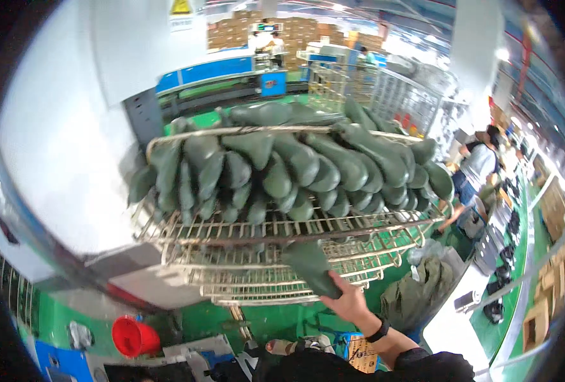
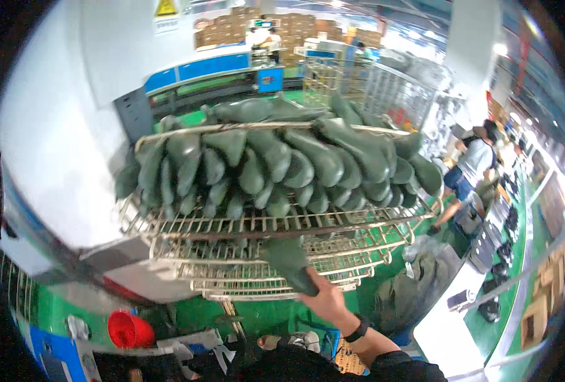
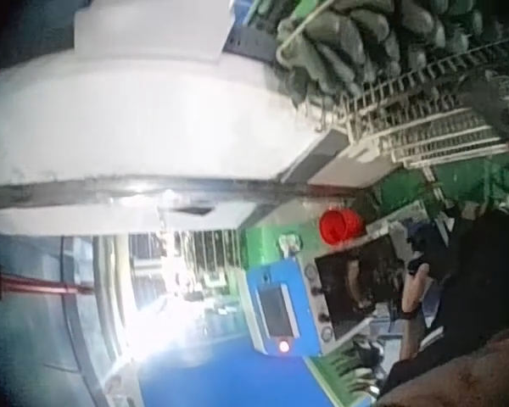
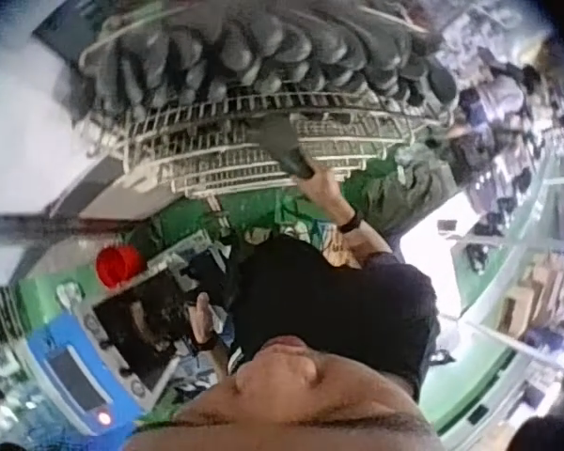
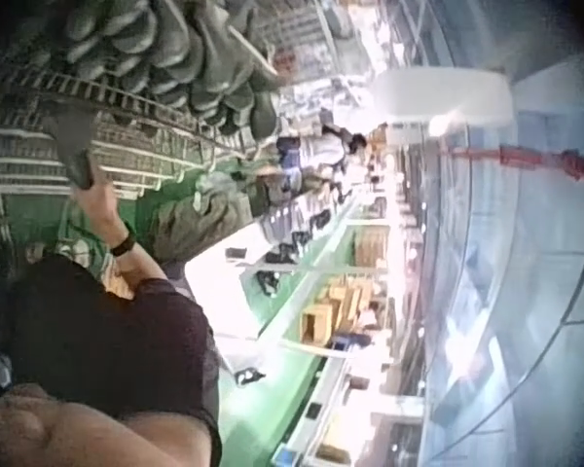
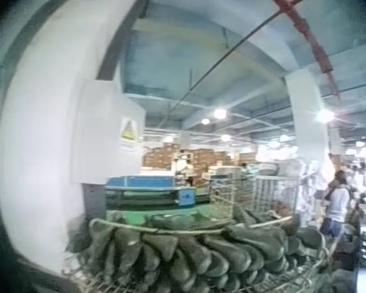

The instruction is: Operating industrial machinery to finish or heat-set shoes and inserting shoe lasts.

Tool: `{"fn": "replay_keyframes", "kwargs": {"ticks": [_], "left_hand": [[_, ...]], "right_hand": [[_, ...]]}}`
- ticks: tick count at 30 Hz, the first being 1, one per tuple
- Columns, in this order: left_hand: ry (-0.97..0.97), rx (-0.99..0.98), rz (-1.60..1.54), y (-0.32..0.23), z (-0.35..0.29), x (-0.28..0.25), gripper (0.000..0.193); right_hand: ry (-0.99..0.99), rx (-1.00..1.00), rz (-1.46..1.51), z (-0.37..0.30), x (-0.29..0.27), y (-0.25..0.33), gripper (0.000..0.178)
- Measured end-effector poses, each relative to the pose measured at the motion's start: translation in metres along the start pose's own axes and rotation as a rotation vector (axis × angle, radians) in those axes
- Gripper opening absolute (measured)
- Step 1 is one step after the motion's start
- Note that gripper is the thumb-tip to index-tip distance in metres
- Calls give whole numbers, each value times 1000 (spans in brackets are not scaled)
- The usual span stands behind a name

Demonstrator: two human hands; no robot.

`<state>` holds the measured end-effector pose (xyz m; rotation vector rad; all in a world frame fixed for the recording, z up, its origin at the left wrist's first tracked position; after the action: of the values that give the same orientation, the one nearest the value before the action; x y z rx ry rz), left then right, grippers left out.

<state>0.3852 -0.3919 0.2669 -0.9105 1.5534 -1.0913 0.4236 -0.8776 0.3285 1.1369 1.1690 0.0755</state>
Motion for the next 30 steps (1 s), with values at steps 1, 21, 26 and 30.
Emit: {"fn": "replay_keyframes", "kwargs": {"ticks": [1,21,26,30], "left_hand": [[118,-249,-65,-27,9,0,46],[-166,-441,-133,-49,92,45,57],[-329,-374,-362,-34,45,8,53],[-503,-294,-521,-42,-56,-44,56]], "right_hand": [[-105,19,3,12,-7,-12,83],[-479,244,-185,280,-83,-273,51],[-591,249,-498,278,-31,-196,48],[-513,-63,-242,192,87,-43,34]]}}
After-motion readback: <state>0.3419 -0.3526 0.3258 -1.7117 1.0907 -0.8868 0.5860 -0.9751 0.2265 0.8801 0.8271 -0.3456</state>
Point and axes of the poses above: each hand's wrist, its own z-axis towards the middle knuckle, its own x-axis out of the palm, y = z × x, the point moved 3 cm from there along z, towards the middle knuckle, and after that the axes turned 14 degrees about x, right-handed, at the moved point
